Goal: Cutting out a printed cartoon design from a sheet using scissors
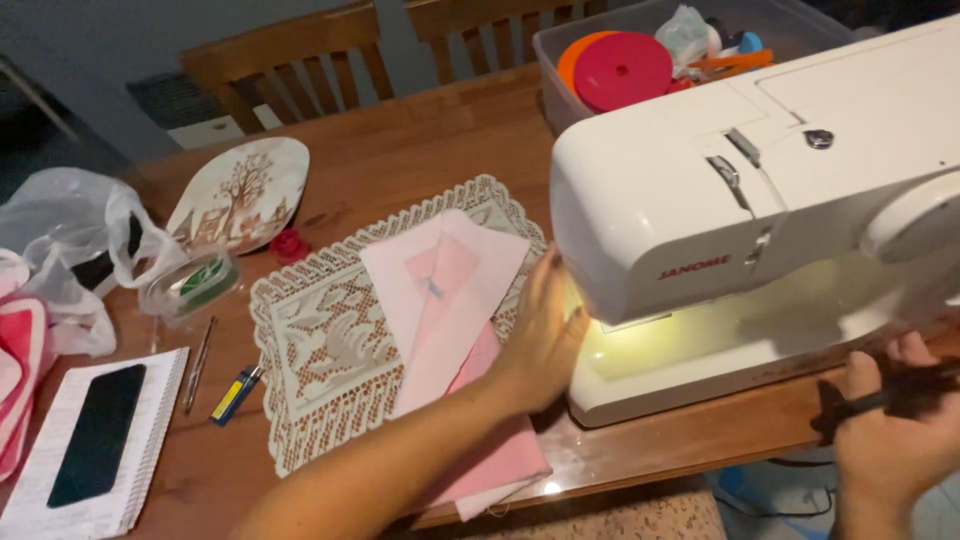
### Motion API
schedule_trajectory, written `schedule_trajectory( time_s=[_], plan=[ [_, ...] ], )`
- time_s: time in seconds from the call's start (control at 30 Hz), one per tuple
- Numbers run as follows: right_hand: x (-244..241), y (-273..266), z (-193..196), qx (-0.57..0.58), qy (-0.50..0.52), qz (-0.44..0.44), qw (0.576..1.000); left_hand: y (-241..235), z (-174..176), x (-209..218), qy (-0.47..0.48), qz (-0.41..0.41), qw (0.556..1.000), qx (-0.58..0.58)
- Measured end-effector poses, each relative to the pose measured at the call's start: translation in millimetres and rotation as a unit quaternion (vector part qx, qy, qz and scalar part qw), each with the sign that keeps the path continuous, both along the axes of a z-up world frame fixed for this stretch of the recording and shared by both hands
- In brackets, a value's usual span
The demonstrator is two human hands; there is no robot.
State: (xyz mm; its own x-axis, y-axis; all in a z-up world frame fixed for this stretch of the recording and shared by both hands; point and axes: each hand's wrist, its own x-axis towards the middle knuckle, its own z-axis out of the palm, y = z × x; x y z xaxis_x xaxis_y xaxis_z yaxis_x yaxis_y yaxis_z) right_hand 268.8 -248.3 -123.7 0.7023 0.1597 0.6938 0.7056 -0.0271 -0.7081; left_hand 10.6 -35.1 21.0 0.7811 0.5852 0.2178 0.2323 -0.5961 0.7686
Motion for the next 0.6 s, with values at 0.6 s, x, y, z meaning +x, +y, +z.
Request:
schedule_trajectory(
  time_s=[0.6],
  plan=[
    [-40.5, 15.3, -123.3, -0.151, 0.76, 0.386, 0.5, 213.4, -16.8, 40.6, 0.407, -0.038, 0.895, 0.179]
  ],
)
